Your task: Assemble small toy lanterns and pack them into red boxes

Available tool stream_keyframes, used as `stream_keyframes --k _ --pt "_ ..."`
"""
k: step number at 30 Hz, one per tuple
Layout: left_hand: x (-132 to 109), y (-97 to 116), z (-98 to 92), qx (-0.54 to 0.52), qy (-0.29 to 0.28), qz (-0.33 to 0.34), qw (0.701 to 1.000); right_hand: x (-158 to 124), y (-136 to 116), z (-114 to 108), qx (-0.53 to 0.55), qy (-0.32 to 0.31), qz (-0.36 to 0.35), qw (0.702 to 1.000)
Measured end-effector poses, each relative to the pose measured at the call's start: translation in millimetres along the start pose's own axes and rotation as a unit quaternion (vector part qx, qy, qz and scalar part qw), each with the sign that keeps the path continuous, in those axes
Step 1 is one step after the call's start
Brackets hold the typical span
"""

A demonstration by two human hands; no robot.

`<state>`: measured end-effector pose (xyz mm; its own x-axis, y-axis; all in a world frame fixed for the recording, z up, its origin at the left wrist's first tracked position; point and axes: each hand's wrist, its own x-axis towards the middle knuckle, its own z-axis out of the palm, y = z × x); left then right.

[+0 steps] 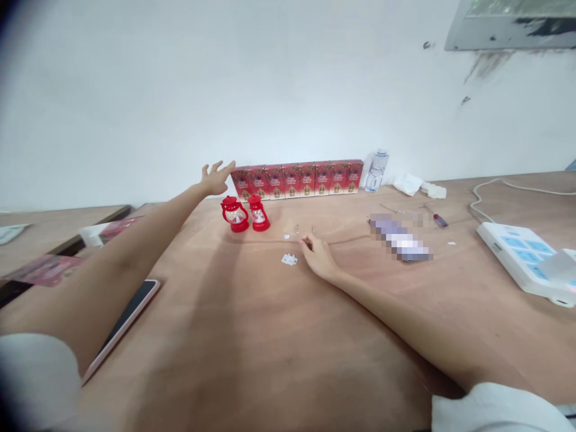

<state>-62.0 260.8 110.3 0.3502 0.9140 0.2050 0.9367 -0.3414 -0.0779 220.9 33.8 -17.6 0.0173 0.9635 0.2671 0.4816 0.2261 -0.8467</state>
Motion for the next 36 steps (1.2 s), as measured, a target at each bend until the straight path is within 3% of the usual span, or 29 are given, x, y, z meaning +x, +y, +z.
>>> stream_keyframes --k 5,10,12,15,17,18,22,25,26,27,29,32,36 --pt "13 3 0.5 -0.02 -0.005 -0.007 1.0 0 4 2 0.057 0.06 0.005 0.997" --pt "9 2 3.6 -0.06 0.112 -0.019 0.992 -1 4 2 0.068 0.081 0.002 0.994" --pt "6 -4 3.1 -0.108 0.147 -0.06 0.981 -1 5 2 0.074 0.083 -0.003 0.994" --pt "-5 -17 4.1 -0.219 0.125 -0.147 0.956 -1 7 1 0.082 0.093 -0.004 0.992" --pt "-21 -25 6.9 -0.265 0.115 -0.19 0.939 -3 4 0 0.076 0.104 -0.006 0.992" --pt "-31 -29 8.2 -0.276 0.136 -0.211 0.928 -5 2 0 0.068 0.111 -0.012 0.991" --pt "-78 -40 3.1 -0.269 0.31 -0.295 0.863 -14 -6 0 -0.005 0.14 -0.099 0.985" --pt "-114 -43 -17.1 -0.318 0.415 -0.351 0.777 -22 -9 2 -0.068 0.143 -0.209 0.965" --pt "-128 -41 -25.3 -0.339 0.44 -0.342 0.758 -25 -9 3 -0.08 0.141 -0.248 0.955" --pt "-143 -36 -33.1 -0.356 0.452 -0.298 0.762 -27 -10 4 -0.086 0.137 -0.286 0.944" --pt "-178 -18 -45.0 -0.418 0.428 -0.233 0.766 -33 -14 6 -0.084 0.127 -0.349 0.925" --pt "-236 28 -47.1 -0.508 0.352 -0.202 0.759 -43 -22 12 -0.082 0.114 -0.388 0.911" --pt "-286 95 -27.0 -0.59 0.159 -0.171 0.773 -53 -29 20 -0.102 0.072 -0.402 0.907"
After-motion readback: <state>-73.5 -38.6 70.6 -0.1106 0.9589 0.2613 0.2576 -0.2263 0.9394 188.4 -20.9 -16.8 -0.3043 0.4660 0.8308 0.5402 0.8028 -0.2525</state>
